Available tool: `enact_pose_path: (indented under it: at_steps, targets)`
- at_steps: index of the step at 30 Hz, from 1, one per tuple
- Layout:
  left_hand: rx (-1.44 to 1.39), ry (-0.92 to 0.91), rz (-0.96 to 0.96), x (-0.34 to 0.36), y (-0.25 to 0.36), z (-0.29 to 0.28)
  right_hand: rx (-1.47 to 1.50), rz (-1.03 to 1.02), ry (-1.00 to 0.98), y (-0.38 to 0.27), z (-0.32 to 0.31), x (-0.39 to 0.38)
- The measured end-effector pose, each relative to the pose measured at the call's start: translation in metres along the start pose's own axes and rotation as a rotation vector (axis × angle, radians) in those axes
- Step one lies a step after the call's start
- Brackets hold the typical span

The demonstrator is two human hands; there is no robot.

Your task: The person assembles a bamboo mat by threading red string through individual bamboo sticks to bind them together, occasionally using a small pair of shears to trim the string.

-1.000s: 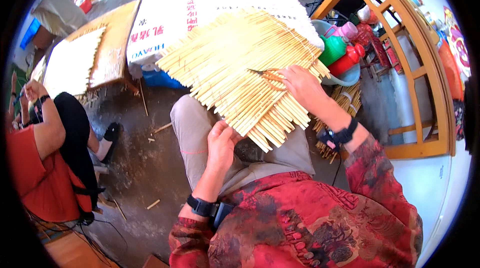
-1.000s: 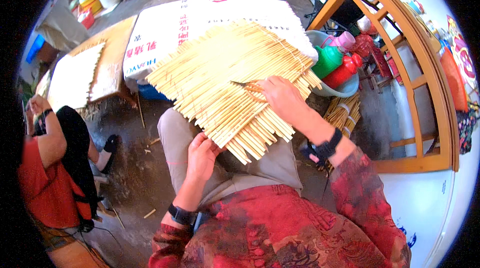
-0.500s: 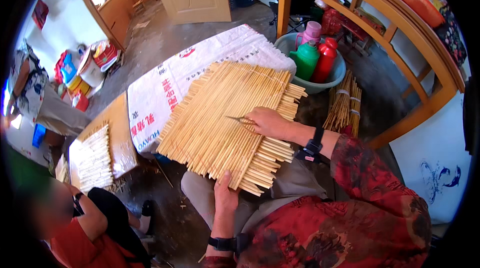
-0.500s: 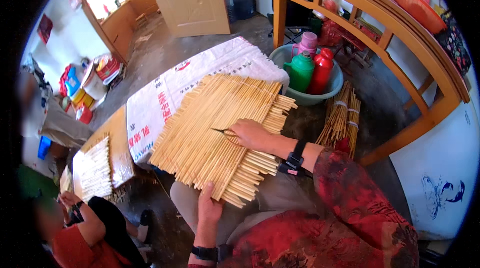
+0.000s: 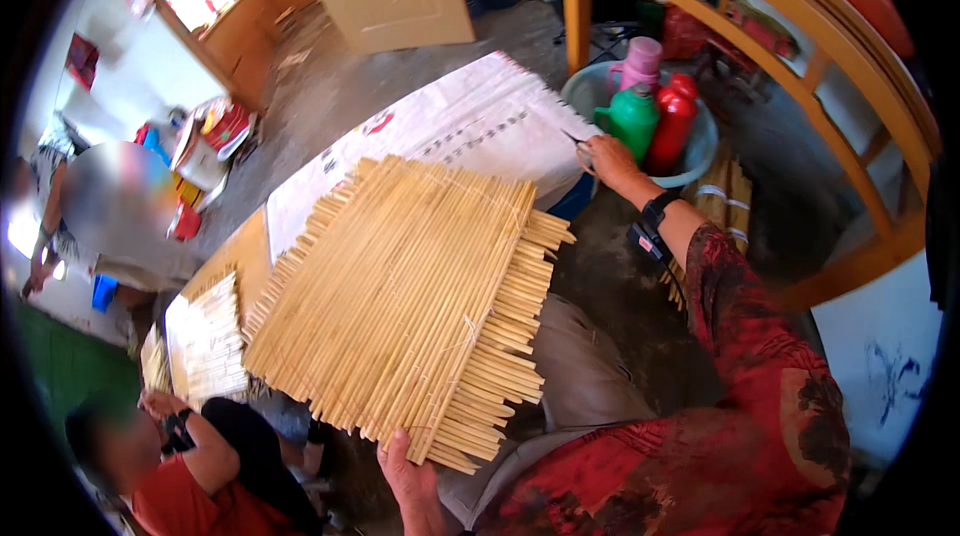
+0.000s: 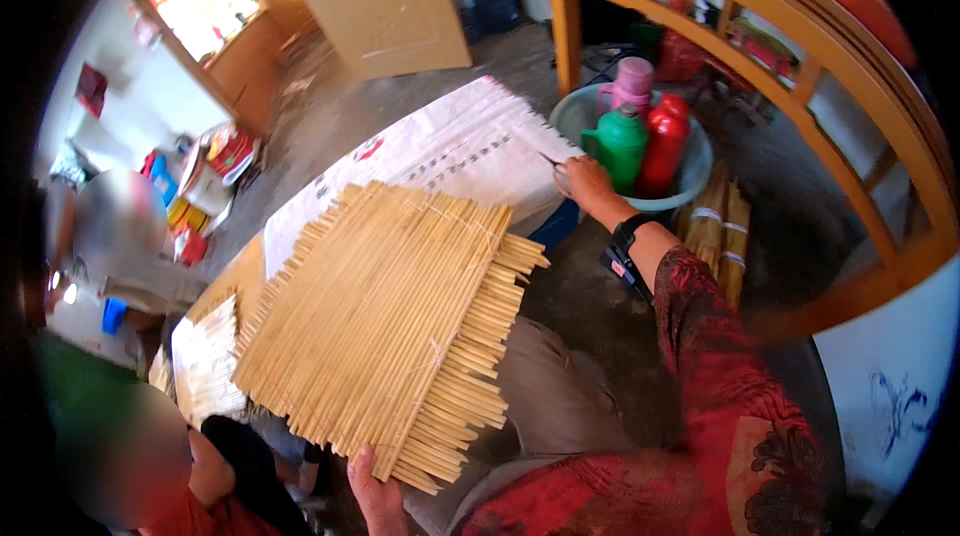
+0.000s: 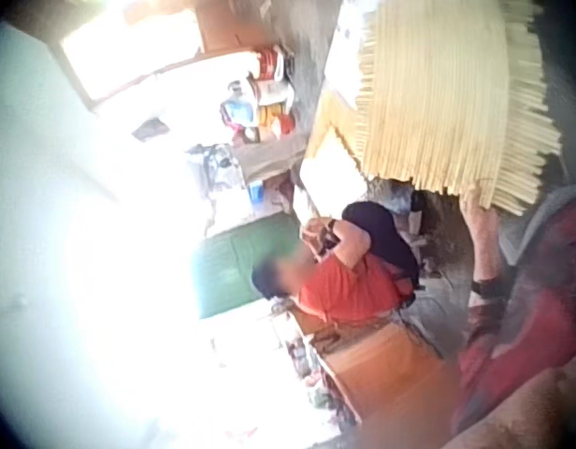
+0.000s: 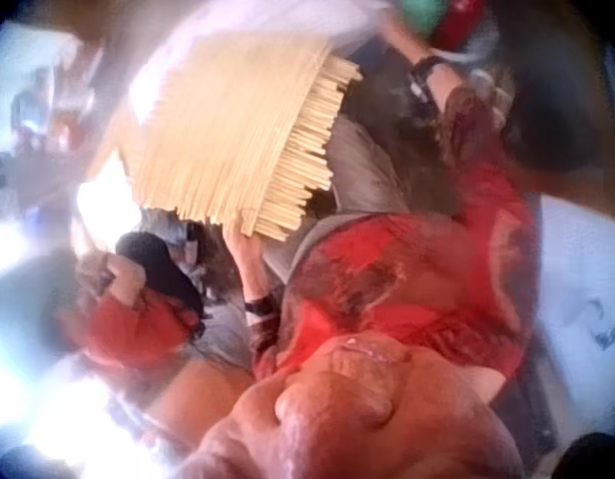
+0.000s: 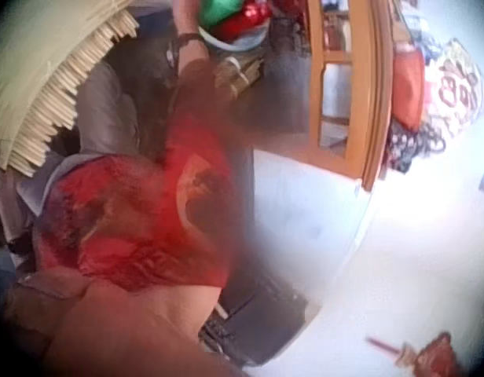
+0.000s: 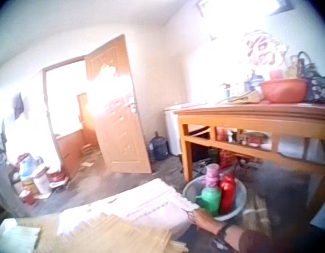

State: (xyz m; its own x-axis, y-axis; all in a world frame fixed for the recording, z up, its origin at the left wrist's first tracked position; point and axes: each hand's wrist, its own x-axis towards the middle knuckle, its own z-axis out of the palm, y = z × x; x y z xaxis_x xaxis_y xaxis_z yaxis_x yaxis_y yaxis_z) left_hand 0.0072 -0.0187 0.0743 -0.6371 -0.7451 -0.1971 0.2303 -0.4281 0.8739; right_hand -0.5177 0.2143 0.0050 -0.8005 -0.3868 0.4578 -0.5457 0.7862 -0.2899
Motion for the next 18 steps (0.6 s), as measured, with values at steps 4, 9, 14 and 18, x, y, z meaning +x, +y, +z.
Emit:
enact_pose_path:
  at_steps: [4, 9, 14, 18]
  targets:
    - [-0.041, 0.147, -0.013, -0.009, 0.003, 0.004, -0.058, -0.061, -0.084, 0.002, 0.065, 0.015]
    - [-0.17, 0.142, 0.007, 0.004, 0.0, 0.018, -0.233, -0.217, 0.014, 0.028, 0.092, 0.039]
    - [-0.221, 0.138, -0.001, 0.002, 0.0, 0.033, -0.08, -0.097, -0.095, 0.005, 0.063, 0.036]
    - [-0.221, 0.135, -0.022, -0.001, 0.006, 0.041, 0.512, -0.472, 0.024, -0.117, -0.047, -0.03]
